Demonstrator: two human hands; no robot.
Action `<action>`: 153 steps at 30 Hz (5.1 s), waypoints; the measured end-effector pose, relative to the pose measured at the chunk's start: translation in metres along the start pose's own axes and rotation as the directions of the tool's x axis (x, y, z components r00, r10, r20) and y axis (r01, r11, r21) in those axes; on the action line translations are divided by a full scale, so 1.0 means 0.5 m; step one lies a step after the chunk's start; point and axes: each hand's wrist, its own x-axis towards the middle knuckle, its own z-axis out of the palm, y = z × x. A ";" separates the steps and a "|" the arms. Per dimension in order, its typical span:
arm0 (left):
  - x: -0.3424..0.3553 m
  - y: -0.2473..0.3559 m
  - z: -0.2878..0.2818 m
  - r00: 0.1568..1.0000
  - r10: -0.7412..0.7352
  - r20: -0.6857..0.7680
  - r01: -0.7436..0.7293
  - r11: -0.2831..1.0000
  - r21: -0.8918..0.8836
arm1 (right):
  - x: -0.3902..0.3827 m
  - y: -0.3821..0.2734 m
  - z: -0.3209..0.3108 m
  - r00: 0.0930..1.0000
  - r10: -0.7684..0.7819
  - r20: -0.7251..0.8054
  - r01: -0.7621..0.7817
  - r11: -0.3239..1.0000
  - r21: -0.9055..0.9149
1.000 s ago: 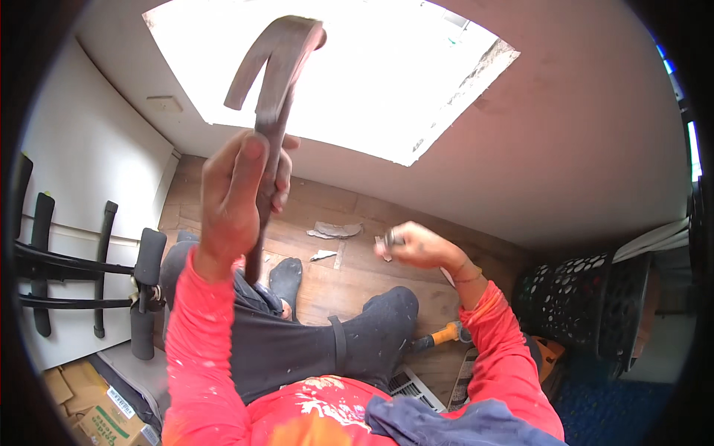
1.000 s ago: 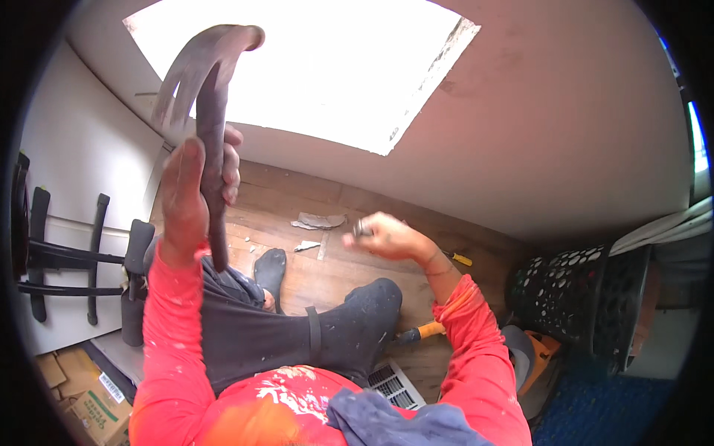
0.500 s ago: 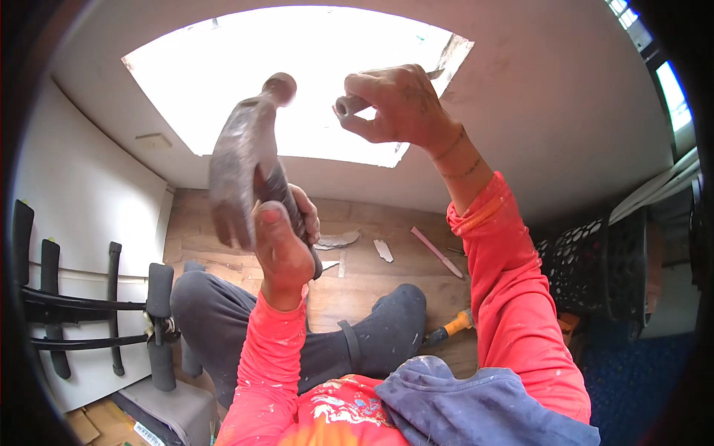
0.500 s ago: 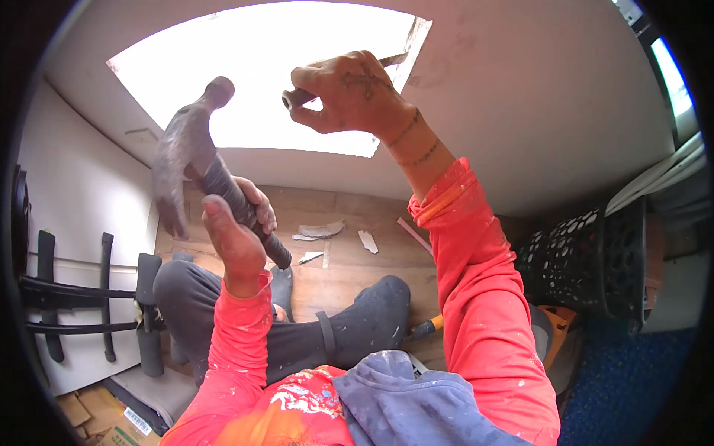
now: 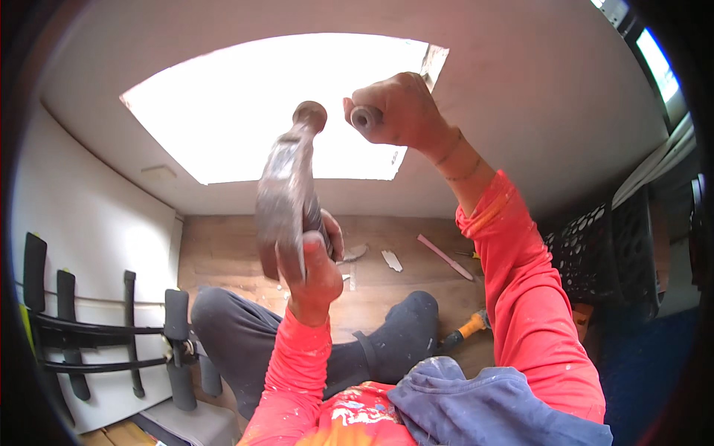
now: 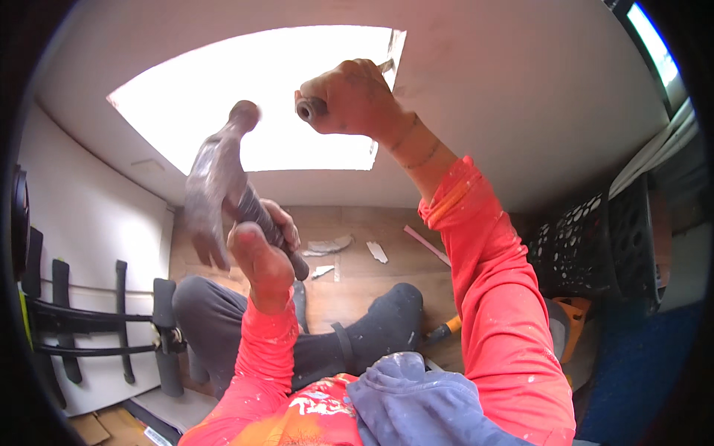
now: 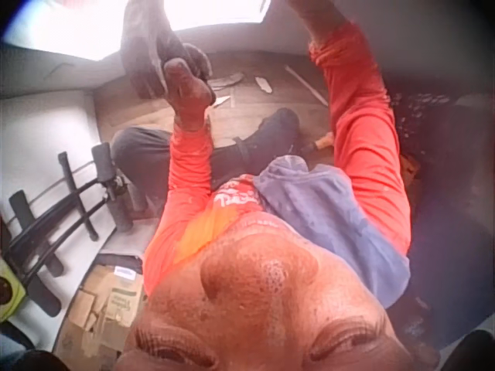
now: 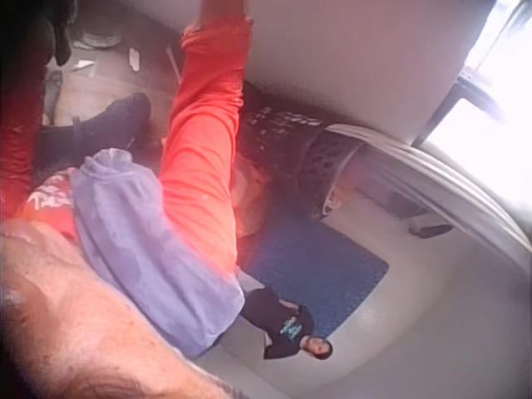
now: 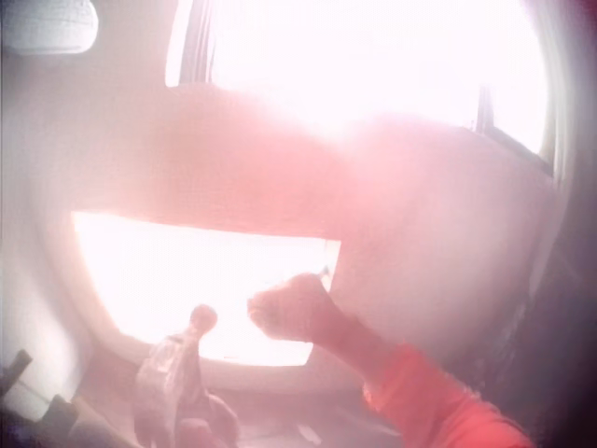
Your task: The person uses an angle grinder to cut a rectangular opening in the ceiling from the outside, then moves inside to continue cutting the edges. They then use a hammer and chisel to break away the remaining material and clear the opening.
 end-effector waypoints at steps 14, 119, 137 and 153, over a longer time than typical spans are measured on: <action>0.038 -0.036 0.048 0.980 0.192 0.061 -0.163 0.934 -0.317 | 0.010 0.016 0.014 0.997 0.054 -0.059 -0.049 0.995 0.088; 0.072 -0.029 -0.015 0.999 -0.018 0.041 0.035 0.884 -0.466 | 0.043 0.019 0.011 0.998 -0.068 0.002 0.068 0.998 -0.016; 0.123 -0.033 0.060 0.972 -0.118 0.204 0.213 0.813 -0.542 | 0.076 0.053 0.009 0.998 -0.043 -0.035 0.040 0.995 -0.090; 0.143 -0.085 0.043 0.965 0.250 0.085 -0.147 0.778 -0.611 | 0.070 0.082 0.039 1.000 0.022 -0.009 -0.023 0.991 -0.129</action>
